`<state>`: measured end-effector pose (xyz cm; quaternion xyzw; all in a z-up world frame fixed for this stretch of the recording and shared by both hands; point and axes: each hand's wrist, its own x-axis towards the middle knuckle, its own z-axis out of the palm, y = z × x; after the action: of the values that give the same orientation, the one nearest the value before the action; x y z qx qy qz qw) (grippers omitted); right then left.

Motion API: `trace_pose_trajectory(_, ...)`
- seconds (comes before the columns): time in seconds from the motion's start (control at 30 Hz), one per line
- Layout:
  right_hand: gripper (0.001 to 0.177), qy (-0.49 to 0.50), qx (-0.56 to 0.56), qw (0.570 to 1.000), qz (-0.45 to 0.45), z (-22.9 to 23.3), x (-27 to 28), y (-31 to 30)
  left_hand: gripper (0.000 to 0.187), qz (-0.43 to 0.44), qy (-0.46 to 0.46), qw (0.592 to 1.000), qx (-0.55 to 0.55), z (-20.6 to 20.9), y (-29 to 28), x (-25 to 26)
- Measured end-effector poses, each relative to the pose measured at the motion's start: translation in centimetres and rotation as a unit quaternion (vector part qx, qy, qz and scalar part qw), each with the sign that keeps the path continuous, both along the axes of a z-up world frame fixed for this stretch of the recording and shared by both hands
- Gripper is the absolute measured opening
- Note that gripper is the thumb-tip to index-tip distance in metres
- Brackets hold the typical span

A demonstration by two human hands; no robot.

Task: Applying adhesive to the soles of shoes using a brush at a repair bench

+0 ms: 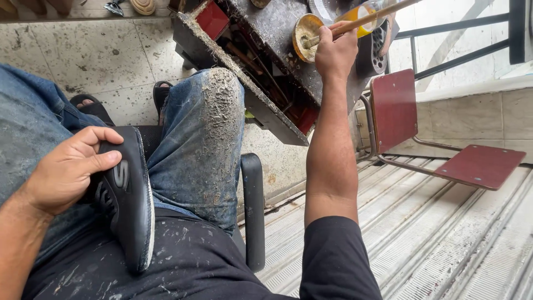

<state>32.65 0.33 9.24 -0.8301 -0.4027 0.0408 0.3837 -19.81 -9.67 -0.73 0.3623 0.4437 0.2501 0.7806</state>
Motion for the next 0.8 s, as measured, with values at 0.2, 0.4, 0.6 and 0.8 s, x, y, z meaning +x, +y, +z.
trace_pose_trajectory(0.2,0.016,0.082,0.068,0.994,0.018,-1.2,0.7,0.7,0.027,-0.027,0.036,0.999,0.021,0.6,0.2,0.2)
trace_pose_trajectory(0.4,0.016,0.038,0.045,0.997,0.051,-1.1,-0.2,0.1,0.028,-0.101,0.148,0.983,0.041,3.2,0.4,1.0)
trace_pose_trajectory(0.6,0.017,0.055,0.102,0.979,0.166,-1.5,-0.5,-0.4,0.032,-0.094,0.168,0.978,0.083,2.6,0.2,0.2)
trace_pose_trajectory(0.8,0.018,0.119,0.207,0.936,0.259,-3.5,1.9,-1.1,0.032,-0.13,0.232,0.96,0.089,4.1,0.5,1.0)
